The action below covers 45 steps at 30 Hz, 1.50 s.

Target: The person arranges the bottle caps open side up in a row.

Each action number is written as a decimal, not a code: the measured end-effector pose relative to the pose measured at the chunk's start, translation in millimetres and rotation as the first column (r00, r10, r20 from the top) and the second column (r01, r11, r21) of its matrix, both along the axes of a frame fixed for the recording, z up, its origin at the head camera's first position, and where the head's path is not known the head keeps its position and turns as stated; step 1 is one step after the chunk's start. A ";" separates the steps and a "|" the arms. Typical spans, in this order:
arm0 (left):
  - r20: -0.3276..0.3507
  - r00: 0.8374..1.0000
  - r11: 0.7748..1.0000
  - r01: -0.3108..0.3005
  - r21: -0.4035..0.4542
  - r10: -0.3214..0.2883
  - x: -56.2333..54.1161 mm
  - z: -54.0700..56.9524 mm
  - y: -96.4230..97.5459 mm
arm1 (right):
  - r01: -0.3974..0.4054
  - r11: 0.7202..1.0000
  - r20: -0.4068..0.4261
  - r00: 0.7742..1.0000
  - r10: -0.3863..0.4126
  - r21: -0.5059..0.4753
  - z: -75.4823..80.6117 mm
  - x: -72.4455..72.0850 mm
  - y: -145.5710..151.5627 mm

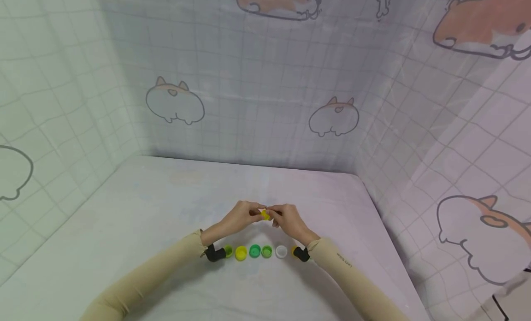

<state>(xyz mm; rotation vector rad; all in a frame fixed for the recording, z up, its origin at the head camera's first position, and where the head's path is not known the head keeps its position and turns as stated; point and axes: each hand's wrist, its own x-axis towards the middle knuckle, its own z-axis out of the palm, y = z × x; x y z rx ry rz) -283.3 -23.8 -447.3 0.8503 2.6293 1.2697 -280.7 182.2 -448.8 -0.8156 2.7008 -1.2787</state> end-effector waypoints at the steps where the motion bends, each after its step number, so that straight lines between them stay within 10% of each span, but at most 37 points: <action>1: 0.006 1.000 1.000 0.002 0.012 -0.002 0.4 -0.1 0.0 | 0.008 1.000 0.002 1.000 -0.008 -0.009 -0.8 -0.2 0.2; 19: -0.140 0.990 0.993 -0.023 -0.116 0.007 -1.1 -3.2 -3.3 | -0.031 0.999 0.040 0.999 0.030 0.021 -5.7 -2.5 3.1; 45: -0.114 0.993 0.980 0.006 -0.199 -0.029 10.3 11.5 9.5 | 0.017 0.995 -0.103 0.995 -0.006 0.103 0.9 10.9 10.2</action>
